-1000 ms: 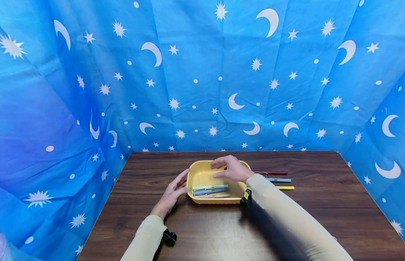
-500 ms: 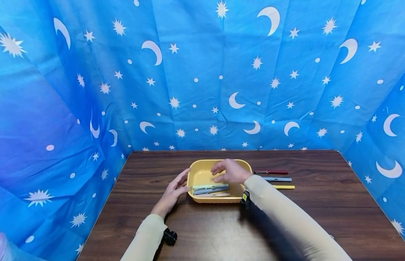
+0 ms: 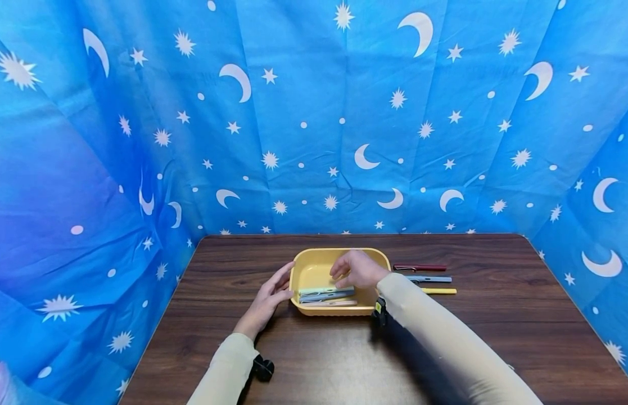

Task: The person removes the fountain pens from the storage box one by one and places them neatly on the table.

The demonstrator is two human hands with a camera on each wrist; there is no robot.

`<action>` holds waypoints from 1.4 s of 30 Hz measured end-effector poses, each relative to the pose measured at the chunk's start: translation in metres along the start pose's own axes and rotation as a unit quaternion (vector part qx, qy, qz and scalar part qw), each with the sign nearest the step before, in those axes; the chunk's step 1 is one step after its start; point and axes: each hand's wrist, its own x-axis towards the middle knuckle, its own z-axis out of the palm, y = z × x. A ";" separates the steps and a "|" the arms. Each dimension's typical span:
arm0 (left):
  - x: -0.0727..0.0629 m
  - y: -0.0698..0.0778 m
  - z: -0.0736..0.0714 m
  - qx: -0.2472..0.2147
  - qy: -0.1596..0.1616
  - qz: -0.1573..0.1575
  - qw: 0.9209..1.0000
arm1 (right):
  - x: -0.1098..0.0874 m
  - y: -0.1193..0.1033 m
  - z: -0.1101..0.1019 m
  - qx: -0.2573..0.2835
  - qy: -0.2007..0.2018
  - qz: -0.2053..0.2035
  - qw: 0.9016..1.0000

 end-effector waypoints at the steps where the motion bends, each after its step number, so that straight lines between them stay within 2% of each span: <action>1: 0.000 0.000 0.000 0.000 0.000 0.000 1.000 | 0.000 0.001 0.001 -0.002 -0.001 0.002 1.000; 9: -0.001 0.001 -0.001 -0.003 0.001 0.000 1.000 | 0.000 0.004 0.004 -0.041 -0.003 -0.016 0.999; 17: -0.001 0.001 -0.001 -0.002 0.000 -0.001 1.000 | -0.003 0.006 0.005 -0.050 0.002 -0.006 0.999; 34: -0.001 0.001 -0.001 -0.006 -0.005 0.000 1.000 | -0.006 0.005 0.008 -0.087 0.009 -0.017 0.996; 42: -0.002 0.002 0.000 0.000 -0.003 -0.005 1.000 | -0.006 0.010 0.011 -0.077 0.016 -0.018 0.997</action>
